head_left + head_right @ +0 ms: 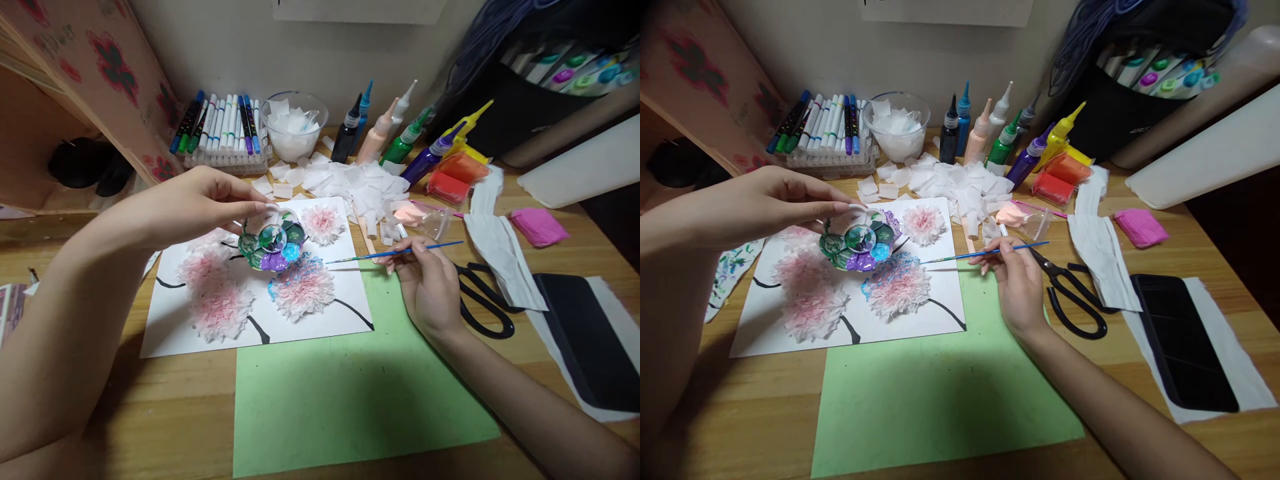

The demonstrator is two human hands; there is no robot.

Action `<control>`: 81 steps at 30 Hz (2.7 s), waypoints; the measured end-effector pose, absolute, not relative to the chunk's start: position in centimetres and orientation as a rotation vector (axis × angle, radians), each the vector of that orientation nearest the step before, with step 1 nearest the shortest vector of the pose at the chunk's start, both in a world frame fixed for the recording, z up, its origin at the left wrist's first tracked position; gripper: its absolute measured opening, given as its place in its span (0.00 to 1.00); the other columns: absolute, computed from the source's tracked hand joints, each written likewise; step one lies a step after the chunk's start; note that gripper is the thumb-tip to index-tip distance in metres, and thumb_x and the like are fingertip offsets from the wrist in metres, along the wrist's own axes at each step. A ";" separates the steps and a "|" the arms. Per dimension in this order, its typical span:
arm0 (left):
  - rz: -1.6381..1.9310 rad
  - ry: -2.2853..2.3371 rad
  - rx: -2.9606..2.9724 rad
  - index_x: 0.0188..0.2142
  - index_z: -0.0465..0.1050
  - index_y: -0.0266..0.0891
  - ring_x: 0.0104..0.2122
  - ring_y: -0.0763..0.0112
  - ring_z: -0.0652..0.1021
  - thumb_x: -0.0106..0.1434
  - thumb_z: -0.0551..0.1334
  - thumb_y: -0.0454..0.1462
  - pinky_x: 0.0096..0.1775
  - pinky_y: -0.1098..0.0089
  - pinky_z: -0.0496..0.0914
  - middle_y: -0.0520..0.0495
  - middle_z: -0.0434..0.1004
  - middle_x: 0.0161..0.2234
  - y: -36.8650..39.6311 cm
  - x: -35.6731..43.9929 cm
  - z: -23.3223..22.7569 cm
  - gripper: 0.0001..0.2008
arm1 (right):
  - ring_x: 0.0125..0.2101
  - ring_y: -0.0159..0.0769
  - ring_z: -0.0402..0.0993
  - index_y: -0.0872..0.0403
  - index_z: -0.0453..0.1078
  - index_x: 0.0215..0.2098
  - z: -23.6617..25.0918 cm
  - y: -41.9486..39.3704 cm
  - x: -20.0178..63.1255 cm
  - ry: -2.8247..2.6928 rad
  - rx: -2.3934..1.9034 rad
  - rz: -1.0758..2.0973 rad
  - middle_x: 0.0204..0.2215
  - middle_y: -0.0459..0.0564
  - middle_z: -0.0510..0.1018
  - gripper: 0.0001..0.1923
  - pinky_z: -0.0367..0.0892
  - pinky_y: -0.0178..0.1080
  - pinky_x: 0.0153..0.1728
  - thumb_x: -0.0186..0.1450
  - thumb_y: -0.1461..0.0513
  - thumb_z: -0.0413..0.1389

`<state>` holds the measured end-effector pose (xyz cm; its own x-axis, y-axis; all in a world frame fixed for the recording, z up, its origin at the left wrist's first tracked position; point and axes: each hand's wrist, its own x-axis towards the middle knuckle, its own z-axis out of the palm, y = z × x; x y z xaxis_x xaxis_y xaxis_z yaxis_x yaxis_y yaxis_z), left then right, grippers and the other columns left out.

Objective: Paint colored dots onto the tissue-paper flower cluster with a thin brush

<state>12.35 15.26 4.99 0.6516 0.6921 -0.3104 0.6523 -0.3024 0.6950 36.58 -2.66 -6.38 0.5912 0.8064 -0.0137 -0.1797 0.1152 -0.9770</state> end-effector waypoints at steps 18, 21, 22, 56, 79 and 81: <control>0.051 1.046 2.042 0.33 0.81 0.41 0.31 0.67 0.76 0.57 0.63 0.53 0.33 0.72 0.68 0.50 0.77 0.26 15.1 12.5 5.2 0.19 | 0.26 0.31 0.75 0.51 0.72 0.30 -6.2 -2.8 36.4 -0.703 -1.297 0.827 0.21 0.44 0.75 0.10 0.65 0.33 0.27 0.65 0.56 0.55; 0.064 1.042 2.044 0.32 0.81 0.42 0.31 0.67 0.76 0.57 0.63 0.53 0.33 0.73 0.68 0.50 0.77 0.26 15.2 12.4 5.1 0.18 | 0.26 0.32 0.75 0.51 0.72 0.30 -6.2 -2.8 36.4 -0.694 -1.279 0.823 0.22 0.44 0.75 0.09 0.66 0.34 0.27 0.64 0.55 0.56; 0.061 1.040 2.042 0.33 0.81 0.43 0.31 0.67 0.77 0.57 0.63 0.53 0.33 0.73 0.68 0.50 0.77 0.26 15.2 12.4 5.0 0.18 | 0.26 0.31 0.75 0.51 0.72 0.30 -6.2 -2.8 36.4 -0.684 -1.274 0.816 0.23 0.44 0.75 0.09 0.66 0.34 0.27 0.64 0.55 0.56; -0.024 1.048 2.035 0.37 0.80 0.37 0.31 0.73 0.72 0.63 0.61 0.47 0.34 0.73 0.63 0.51 0.78 0.29 14.6 12.7 6.3 0.16 | 0.23 0.32 0.75 0.53 0.71 0.30 -6.5 -2.5 36.6 -0.636 -1.308 0.770 0.19 0.44 0.76 0.11 0.64 0.34 0.24 0.64 0.54 0.56; 0.002 1.183 1.988 0.38 0.80 0.31 0.34 0.69 0.77 0.61 0.62 0.43 0.41 0.67 0.65 0.50 0.75 0.27 15.2 13.0 5.2 0.16 | 0.28 0.33 0.77 0.55 0.70 0.30 -6.5 -2.5 36.5 -0.672 -1.336 0.818 0.21 0.45 0.76 0.13 0.66 0.34 0.27 0.63 0.53 0.58; 0.042 1.158 1.968 0.35 0.81 0.36 0.33 0.68 0.77 0.59 0.63 0.45 0.38 0.70 0.67 0.50 0.76 0.27 15.0 13.0 5.2 0.14 | 0.27 0.32 0.77 0.55 0.70 0.30 -6.5 -2.5 36.5 -0.673 -1.337 0.810 0.21 0.45 0.76 0.12 0.65 0.34 0.27 0.63 0.54 0.57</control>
<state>13.01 15.04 5.23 0.5745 0.7362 -0.3577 0.7087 -0.2287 0.6674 36.51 -2.53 -6.55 0.5674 0.8229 -0.0308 -0.1206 0.0461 -0.9916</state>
